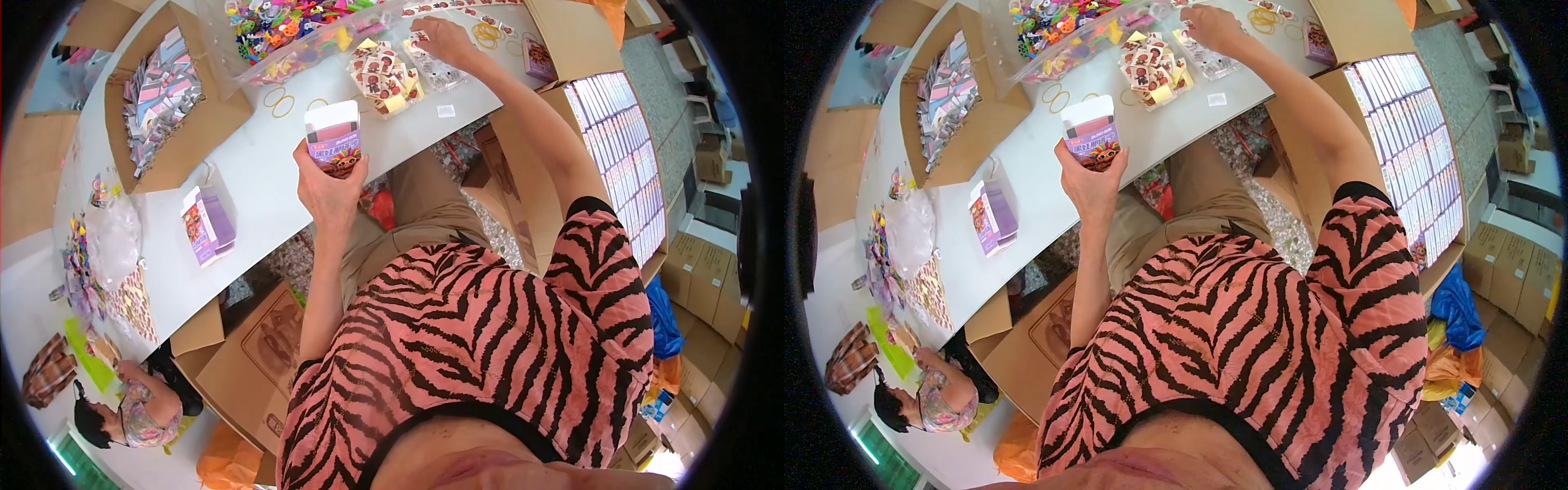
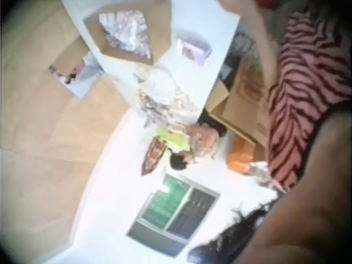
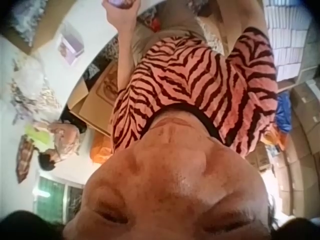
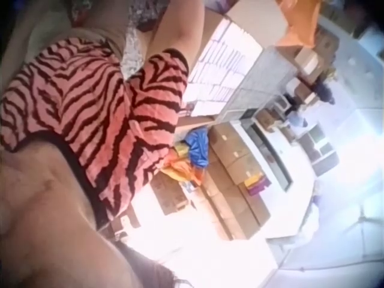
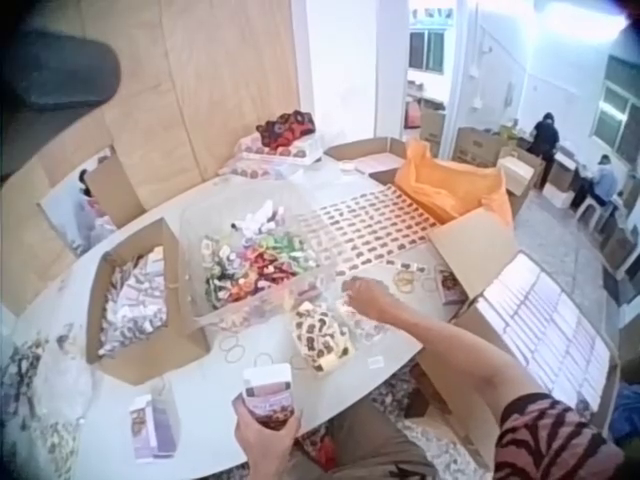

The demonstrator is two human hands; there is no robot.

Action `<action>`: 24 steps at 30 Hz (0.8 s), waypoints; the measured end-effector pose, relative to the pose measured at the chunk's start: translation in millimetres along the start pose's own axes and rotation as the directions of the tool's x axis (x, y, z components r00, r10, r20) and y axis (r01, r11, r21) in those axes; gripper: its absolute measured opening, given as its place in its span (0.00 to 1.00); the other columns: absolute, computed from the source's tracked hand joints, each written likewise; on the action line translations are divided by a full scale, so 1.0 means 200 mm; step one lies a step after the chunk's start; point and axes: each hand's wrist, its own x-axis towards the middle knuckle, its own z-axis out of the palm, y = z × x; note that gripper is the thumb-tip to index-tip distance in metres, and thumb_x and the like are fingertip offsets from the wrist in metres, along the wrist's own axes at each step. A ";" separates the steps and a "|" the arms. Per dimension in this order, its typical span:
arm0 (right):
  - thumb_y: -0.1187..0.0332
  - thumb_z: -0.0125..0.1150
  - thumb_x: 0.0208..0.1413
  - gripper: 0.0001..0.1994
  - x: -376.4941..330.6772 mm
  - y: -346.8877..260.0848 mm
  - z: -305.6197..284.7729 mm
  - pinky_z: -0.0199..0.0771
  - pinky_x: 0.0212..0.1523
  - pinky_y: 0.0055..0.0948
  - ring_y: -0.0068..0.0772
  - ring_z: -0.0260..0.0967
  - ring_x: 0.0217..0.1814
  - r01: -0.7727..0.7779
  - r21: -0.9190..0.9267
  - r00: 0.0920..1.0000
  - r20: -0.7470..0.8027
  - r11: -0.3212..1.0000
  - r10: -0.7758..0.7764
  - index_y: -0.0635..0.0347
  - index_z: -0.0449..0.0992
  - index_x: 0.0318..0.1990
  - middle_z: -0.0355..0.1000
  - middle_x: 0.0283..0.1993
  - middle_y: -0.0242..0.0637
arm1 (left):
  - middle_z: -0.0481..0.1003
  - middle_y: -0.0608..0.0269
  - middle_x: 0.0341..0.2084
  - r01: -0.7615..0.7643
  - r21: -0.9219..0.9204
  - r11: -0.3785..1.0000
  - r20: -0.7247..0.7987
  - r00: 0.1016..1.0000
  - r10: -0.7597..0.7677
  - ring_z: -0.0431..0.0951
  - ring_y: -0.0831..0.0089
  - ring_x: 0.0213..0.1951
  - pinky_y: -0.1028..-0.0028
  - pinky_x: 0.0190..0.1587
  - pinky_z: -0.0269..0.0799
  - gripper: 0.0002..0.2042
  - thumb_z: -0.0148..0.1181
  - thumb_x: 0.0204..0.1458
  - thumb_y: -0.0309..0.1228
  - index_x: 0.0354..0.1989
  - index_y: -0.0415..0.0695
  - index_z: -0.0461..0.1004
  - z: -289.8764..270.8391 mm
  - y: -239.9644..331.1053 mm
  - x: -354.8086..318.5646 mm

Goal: Packaging small toy components into boxes and securing them with rubber bands.

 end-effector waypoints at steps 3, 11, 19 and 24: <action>0.60 0.63 0.48 0.15 -0.01 0.08 -0.03 0.71 0.35 0.36 0.40 0.73 0.34 0.008 0.126 0.999 -0.036 0.992 -0.003 0.55 0.74 0.42 0.75 0.34 0.38 | 0.73 0.48 0.36 0.005 -0.019 1.000 -0.015 1.000 -0.006 0.77 0.56 0.36 0.64 0.40 0.71 0.36 0.72 0.33 0.35 0.51 0.37 0.59 0.00 0.00 0.00; 0.57 0.68 0.43 0.18 0.02 -0.22 -0.40 0.67 0.27 0.28 0.26 0.67 0.26 -0.240 0.464 0.970 0.138 0.853 0.198 0.64 0.77 0.33 0.72 0.23 0.37 | 0.74 0.48 0.35 0.004 0.003 1.000 0.008 1.000 -0.004 0.77 0.61 0.36 0.67 0.40 0.72 0.39 0.73 0.33 0.35 0.53 0.34 0.57 0.00 -0.01 -0.01; 0.61 0.63 0.48 0.14 0.02 -0.09 -0.17 0.71 0.30 0.33 0.40 0.72 0.26 0.000 0.612 0.999 -0.042 0.791 0.032 0.57 0.76 0.40 0.76 0.31 0.40 | 0.73 0.49 0.35 0.009 -0.035 0.999 -0.013 1.000 -0.009 0.77 0.57 0.36 0.64 0.40 0.71 0.36 0.73 0.32 0.33 0.50 0.38 0.60 0.00 0.00 -0.02; 0.66 0.61 0.46 0.11 -0.06 0.08 -0.02 0.73 0.40 0.37 0.40 0.71 0.42 0.064 -0.031 0.998 -0.024 0.997 -0.065 0.54 0.76 0.39 0.73 0.39 0.36 | 0.73 0.49 0.35 0.030 -0.039 0.999 0.002 1.000 -0.029 0.77 0.57 0.36 0.64 0.40 0.71 0.35 0.73 0.32 0.34 0.50 0.38 0.60 0.01 0.00 -0.01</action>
